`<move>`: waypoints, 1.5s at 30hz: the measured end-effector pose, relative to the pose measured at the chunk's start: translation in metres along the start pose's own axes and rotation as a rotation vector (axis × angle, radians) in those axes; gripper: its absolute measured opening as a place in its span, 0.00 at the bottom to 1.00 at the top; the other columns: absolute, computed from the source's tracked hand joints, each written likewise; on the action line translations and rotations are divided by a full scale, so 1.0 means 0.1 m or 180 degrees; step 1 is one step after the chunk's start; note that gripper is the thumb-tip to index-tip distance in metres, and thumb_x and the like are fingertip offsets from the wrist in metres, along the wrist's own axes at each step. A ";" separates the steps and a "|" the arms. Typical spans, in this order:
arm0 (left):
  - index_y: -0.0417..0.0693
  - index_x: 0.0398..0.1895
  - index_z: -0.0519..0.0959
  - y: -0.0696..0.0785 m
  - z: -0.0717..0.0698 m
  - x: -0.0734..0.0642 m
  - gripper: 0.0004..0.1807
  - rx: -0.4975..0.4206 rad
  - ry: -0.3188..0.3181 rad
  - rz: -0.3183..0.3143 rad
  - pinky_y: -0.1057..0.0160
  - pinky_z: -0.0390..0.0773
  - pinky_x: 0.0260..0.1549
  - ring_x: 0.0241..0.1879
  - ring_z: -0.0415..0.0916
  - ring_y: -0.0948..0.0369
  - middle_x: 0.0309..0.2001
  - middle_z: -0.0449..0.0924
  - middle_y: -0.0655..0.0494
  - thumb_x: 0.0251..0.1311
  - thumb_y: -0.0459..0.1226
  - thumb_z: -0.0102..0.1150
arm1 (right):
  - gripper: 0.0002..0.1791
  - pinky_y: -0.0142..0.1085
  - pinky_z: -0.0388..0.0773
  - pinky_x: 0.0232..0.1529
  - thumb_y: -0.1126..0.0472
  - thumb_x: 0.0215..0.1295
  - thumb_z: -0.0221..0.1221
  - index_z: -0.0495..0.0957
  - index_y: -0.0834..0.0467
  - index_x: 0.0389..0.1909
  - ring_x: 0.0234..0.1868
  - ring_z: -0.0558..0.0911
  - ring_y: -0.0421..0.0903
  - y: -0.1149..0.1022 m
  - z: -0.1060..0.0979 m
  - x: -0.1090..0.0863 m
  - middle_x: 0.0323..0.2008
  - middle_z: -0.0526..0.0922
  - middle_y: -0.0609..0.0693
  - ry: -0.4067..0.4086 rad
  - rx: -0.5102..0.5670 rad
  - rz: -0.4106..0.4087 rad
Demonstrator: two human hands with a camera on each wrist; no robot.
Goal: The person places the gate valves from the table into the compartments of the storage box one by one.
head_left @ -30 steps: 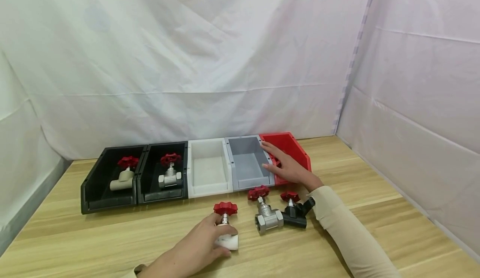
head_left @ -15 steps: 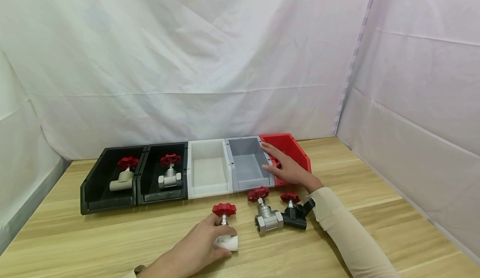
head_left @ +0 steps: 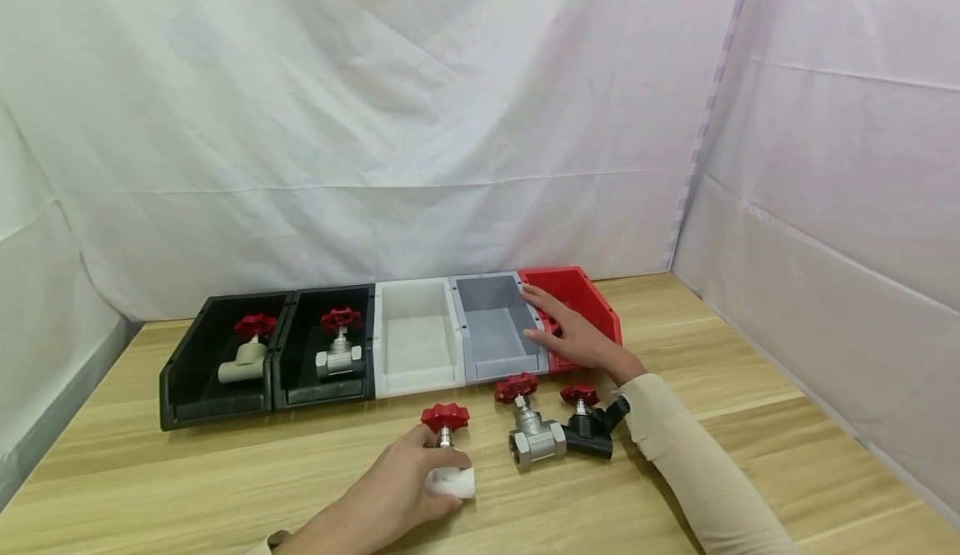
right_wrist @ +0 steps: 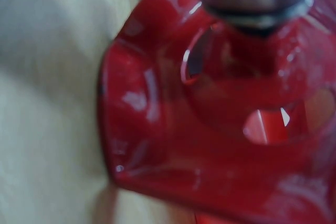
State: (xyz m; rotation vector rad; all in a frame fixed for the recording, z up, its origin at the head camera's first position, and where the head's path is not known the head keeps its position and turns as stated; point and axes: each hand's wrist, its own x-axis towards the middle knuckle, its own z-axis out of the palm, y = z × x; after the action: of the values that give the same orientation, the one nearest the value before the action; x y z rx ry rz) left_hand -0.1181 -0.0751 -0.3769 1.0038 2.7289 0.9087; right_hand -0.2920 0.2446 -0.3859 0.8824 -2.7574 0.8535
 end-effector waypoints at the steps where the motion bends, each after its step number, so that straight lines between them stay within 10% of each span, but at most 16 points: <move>1: 0.56 0.44 0.85 0.00 0.00 0.00 0.17 -0.0001 0.0018 0.0006 0.68 0.73 0.30 0.32 0.67 0.66 0.36 0.70 0.59 0.48 0.41 0.73 | 0.43 0.54 0.67 0.58 0.51 0.62 0.63 0.52 0.43 0.75 0.69 0.58 0.46 0.00 0.00 0.00 0.73 0.50 0.38 -0.0001 0.0003 -0.0005; 34: 0.54 0.45 0.84 -0.09 -0.31 0.14 0.21 0.0492 0.1224 0.0371 0.64 0.77 0.29 0.30 0.71 0.60 0.36 0.72 0.53 0.44 0.34 0.76 | 0.42 0.54 0.68 0.57 0.51 0.62 0.62 0.52 0.44 0.75 0.69 0.58 0.47 0.03 0.02 -0.01 0.74 0.50 0.39 0.0002 0.0001 -0.0019; 45: 0.51 0.46 0.83 -0.24 -0.38 0.23 0.21 0.0715 0.1216 0.0413 0.63 0.75 0.26 0.26 0.69 0.60 0.38 0.71 0.48 0.45 0.35 0.75 | 0.43 0.54 0.68 0.57 0.51 0.62 0.63 0.52 0.44 0.75 0.69 0.58 0.49 0.03 0.00 0.00 0.73 0.49 0.39 0.0008 0.0002 -0.0022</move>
State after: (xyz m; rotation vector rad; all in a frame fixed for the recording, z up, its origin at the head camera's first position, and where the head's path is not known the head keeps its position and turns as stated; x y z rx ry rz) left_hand -0.1597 -0.0948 -0.3563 1.1630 3.1744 0.9103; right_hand -0.2936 0.2461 -0.3874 0.8900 -2.7504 0.8539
